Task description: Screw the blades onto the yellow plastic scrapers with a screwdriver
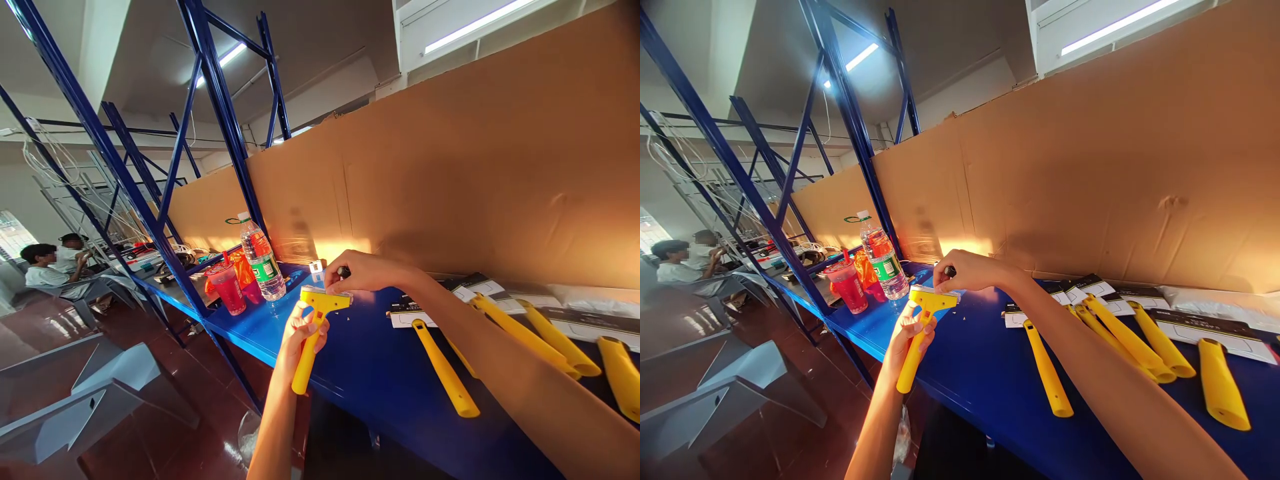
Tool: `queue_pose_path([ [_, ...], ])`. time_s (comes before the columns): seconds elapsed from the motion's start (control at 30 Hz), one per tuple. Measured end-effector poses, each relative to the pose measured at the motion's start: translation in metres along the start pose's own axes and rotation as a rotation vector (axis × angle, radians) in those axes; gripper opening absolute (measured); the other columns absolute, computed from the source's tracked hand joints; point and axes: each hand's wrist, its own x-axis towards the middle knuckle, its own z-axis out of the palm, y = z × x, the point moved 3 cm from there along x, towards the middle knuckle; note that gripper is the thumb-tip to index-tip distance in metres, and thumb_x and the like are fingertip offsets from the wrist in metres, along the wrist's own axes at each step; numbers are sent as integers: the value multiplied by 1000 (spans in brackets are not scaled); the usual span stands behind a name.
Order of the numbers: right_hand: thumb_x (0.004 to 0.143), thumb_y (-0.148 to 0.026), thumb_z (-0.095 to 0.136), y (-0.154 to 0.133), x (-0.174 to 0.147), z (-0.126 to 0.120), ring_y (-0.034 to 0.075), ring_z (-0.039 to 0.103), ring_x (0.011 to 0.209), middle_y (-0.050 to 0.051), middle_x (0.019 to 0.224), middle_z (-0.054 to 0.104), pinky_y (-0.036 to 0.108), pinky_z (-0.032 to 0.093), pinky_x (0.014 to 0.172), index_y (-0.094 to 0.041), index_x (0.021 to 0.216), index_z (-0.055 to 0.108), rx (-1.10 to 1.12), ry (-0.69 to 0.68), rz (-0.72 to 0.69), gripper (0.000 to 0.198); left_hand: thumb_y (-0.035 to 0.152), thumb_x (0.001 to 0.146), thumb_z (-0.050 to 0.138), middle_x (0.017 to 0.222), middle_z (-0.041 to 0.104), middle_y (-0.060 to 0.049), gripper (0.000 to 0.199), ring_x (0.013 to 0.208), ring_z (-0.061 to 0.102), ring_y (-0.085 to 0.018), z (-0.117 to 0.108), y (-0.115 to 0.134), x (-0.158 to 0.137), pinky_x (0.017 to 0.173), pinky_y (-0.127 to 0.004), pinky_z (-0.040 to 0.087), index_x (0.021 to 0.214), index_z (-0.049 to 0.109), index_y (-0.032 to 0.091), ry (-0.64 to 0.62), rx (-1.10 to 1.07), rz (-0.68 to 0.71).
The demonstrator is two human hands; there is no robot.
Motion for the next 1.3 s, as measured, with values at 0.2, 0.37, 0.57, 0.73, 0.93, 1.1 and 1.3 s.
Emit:
queue_pose_path([
  [0.2, 90, -40, 77, 10, 2, 2, 16, 54, 75, 1, 81, 69, 32, 38, 68, -20, 90, 82, 14, 12, -17, 20, 19, 69, 95, 93, 67, -2, 58, 66, 61, -11, -4, -1, 1, 42, -15, 36, 114, 59, 23, -11, -5, 9],
  [0.37, 89, -36, 76, 7, 1, 3, 15, 52, 72, 1, 80, 70, 32, 36, 66, -21, 88, 82, 17, 2, 12, 16, 21, 69, 94, 89, 66, -1, 60, 65, 60, -12, -4, -1, 0, 41, -15, 34, 120, 63, 23, -24, 21, 4],
  [0.57, 88, -37, 76, 1, -2, 3, 14, 46, 67, 0, 74, 64, 32, 32, 64, -21, 80, 77, 46, -30, 34, 18, 22, 68, 94, 92, 67, -1, 60, 65, 60, -11, -4, -2, -2, 42, -15, 35, 118, 60, 24, -11, 32, -5],
  [0.73, 86, -36, 78, -2, -1, 4, 14, 48, 70, 0, 74, 65, 32, 35, 67, -20, 79, 77, 37, -12, -1, 17, 22, 66, 94, 90, 66, -1, 60, 64, 58, -11, -3, -1, -1, 41, -16, 34, 117, 62, 23, 6, 54, 6],
  [0.93, 96, -50, 71, 27, 2, 8, 11, 43, 55, 2, 81, 69, 31, 32, 54, -20, 91, 78, 45, 137, 160, 32, 9, 69, 88, 104, 67, 0, 51, 70, 58, -8, -7, 8, 0, 49, -13, 41, 110, 64, 27, 176, -108, 112],
  [1.1, 78, -45, 88, 82, 4, 32, 14, 55, 61, 4, 89, 74, 30, 39, 56, -21, 97, 80, -104, -114, 347, 32, 7, 71, 86, 108, 68, 0, 52, 68, 54, -8, -11, 10, 0, 52, -15, 42, 113, 65, 29, 228, -155, 162],
  [1.3, 71, -47, 88, 110, 3, 60, 15, 58, 63, 5, 101, 75, 30, 43, 56, -20, 109, 82, -111, -359, 452, 46, 5, 70, 87, 111, 69, -1, 58, 74, 60, -8, -11, 6, -3, 54, -15, 43, 117, 63, 28, 232, -188, 132],
])
